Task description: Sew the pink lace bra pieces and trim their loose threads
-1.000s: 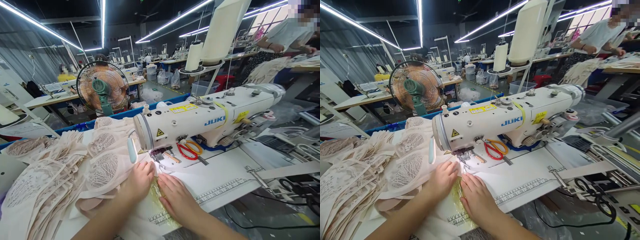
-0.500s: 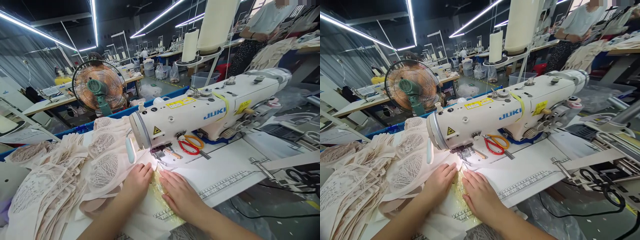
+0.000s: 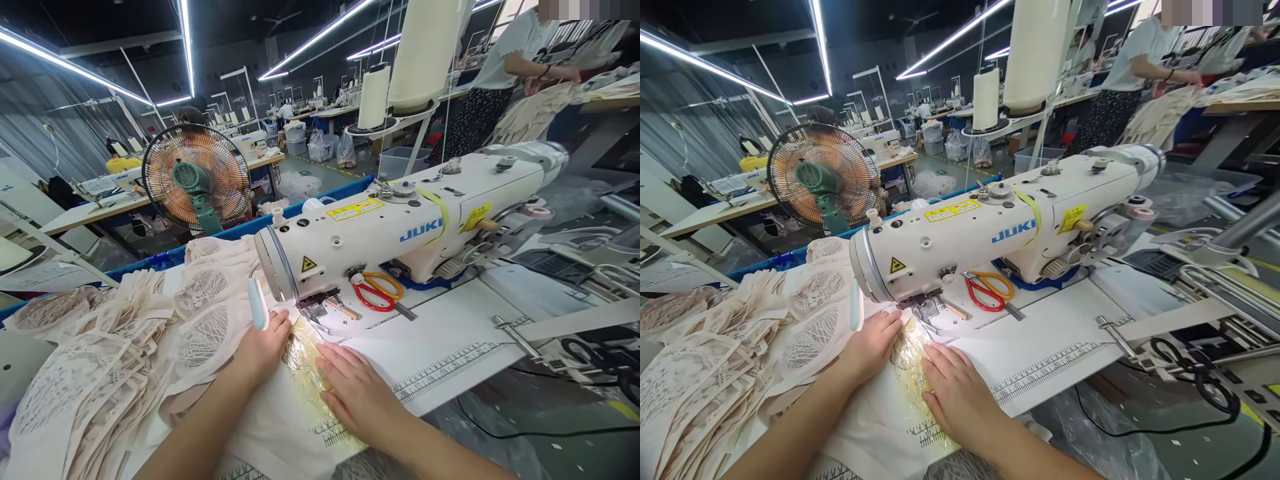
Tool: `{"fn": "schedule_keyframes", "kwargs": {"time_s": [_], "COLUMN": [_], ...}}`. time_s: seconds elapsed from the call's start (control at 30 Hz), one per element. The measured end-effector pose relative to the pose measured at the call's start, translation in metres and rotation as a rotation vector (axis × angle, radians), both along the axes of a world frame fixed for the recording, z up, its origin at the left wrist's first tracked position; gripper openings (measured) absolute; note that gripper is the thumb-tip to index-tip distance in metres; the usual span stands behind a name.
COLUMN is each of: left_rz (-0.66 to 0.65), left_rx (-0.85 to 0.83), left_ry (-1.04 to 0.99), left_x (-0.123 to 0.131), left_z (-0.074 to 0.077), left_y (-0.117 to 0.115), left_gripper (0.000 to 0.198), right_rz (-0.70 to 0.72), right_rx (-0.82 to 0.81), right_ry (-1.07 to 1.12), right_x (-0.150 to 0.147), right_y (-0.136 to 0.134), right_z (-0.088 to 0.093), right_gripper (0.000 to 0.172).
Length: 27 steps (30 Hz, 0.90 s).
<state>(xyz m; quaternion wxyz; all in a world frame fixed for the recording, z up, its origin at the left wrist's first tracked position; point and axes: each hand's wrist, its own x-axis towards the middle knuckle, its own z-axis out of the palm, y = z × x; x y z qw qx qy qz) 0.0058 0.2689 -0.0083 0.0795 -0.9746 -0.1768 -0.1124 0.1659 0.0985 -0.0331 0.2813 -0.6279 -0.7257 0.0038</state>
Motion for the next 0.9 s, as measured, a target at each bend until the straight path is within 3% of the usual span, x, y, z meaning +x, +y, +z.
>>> {"fn": "schedule_keyframes", "kwargs": {"time_s": [0.1, 0.17, 0.23, 0.37, 0.47, 0.6, 0.67, 0.77, 0.9], "left_rz": [0.037, 0.045, 0.046, 0.078, 0.151, 0.387, 0.548, 0.703, 0.617], "left_rx": [0.009, 0.027, 0.048, 0.089, 0.178, 0.253, 0.092, -0.329, -0.89], "left_ry": [0.016, 0.038, 0.065, 0.098, 0.13, 0.14, 0.142, 0.064, 0.027], "left_x": [0.0, 0.002, 0.003, -0.003, -0.028, -0.081, -0.106, -0.125, -0.12], "left_z": [-0.003, -0.004, 0.0, 0.016, 0.029, 0.048, 0.063, 0.093, 0.127], "left_y": [0.009, 0.015, 0.019, 0.01, -0.008, -0.026, -0.03, -0.033, -0.025], "left_gripper": [0.031, 0.032, 0.032, 0.039, 0.049, 0.048, 0.046, 0.039, 0.038], "right_rz": [0.042, 0.143, 0.232, 0.16, 0.246, 0.44, 0.488, 0.478, 0.3], "right_rx": [0.092, 0.129, 0.188, 0.316, 0.205, -0.101, -0.242, -0.311, -0.369], "right_ry": [0.069, 0.128, 0.123, -0.122, -0.212, -0.192, -0.126, 0.082, 0.291], "right_x": [-0.009, -0.027, -0.053, -0.092, -0.09, -0.057, -0.038, -0.01, 0.022], "right_y": [-0.002, -0.002, -0.001, 0.004, 0.002, -0.007, -0.012, -0.018, -0.013], "right_z": [0.009, 0.01, 0.003, -0.023, -0.026, 0.004, 0.026, 0.059, 0.085], "right_gripper": [0.031, 0.026, 0.019, 0.006, 0.008, 0.011, 0.013, 0.01, 0.018]}}
